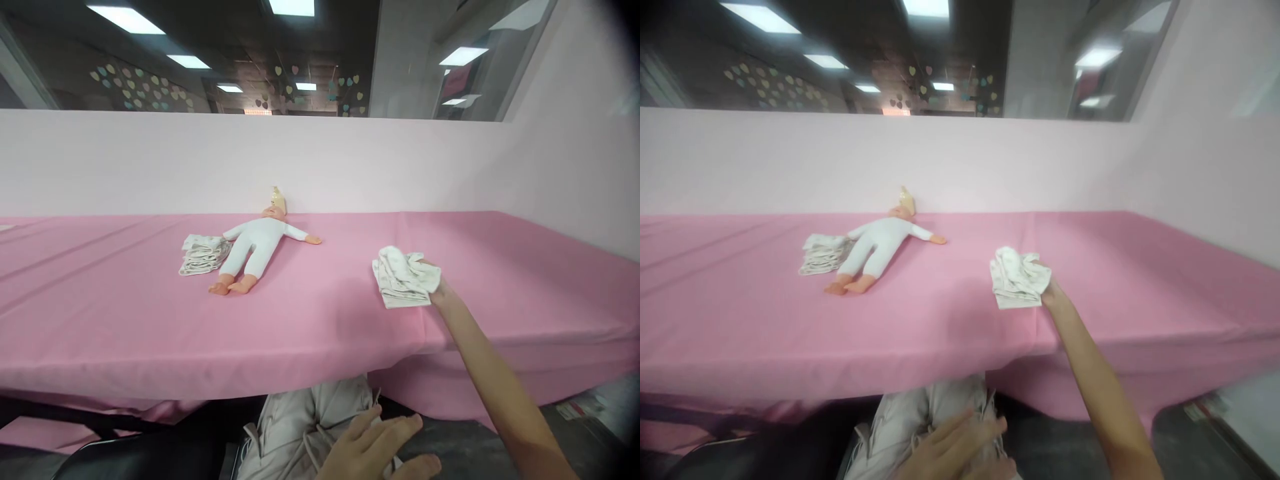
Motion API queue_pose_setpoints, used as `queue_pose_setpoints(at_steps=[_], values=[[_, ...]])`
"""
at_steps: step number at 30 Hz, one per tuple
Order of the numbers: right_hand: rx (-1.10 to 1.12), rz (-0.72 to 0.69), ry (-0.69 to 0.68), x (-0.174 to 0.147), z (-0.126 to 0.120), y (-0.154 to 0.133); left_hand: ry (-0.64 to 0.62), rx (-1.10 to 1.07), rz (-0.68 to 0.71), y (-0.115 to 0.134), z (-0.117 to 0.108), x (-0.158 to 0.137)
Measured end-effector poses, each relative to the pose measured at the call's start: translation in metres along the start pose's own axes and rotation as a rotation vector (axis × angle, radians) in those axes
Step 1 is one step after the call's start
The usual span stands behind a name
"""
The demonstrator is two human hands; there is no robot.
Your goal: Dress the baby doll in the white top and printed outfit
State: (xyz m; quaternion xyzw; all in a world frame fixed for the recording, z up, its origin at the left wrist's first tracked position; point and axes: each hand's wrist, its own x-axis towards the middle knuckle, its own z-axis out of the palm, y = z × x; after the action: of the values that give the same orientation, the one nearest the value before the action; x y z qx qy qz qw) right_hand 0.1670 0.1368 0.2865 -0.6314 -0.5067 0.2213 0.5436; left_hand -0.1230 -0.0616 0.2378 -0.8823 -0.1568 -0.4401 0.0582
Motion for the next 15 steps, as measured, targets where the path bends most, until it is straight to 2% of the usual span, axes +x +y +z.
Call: queue_pose_setpoints(at_steps=[3,5,6,7,9,11,13,15], values=[[-0.167,0.176,0.231,0.001,-0.003,0.019,-0.003,-0.053,-0.051,0.002,0.015,-0.015],[-0.276,0.117,0.372,-0.010,-0.005,0.030,0.034,-0.081,-0.046,0.001,0.012,-0.016],[-0.345,0.044,0.371,-0.016,-0.005,0.033,0.022,-0.092,-0.049,0.000,0.007,-0.014],[-0.430,-0.040,0.311,-0.022,-0.005,0.035,-0.020,-0.099,-0.058,0.000,0.001,-0.010],[-0.617,-0.165,0.068,-0.032,-0.002,0.035,-0.132,-0.108,-0.085,0.000,-0.011,-0.003],[-0.793,-0.184,-0.134,-0.035,0.001,0.028,-0.185,-0.119,-0.084,0.000,-0.015,0.001],[-0.938,-0.158,-0.191,-0.030,0.003,0.016,-0.149,-0.170,-0.020,-0.001,-0.013,0.001],[-1.023,-0.141,-0.159,-0.017,0.004,-0.005,-0.127,-0.240,0.044,-0.007,-0.012,0.004]])
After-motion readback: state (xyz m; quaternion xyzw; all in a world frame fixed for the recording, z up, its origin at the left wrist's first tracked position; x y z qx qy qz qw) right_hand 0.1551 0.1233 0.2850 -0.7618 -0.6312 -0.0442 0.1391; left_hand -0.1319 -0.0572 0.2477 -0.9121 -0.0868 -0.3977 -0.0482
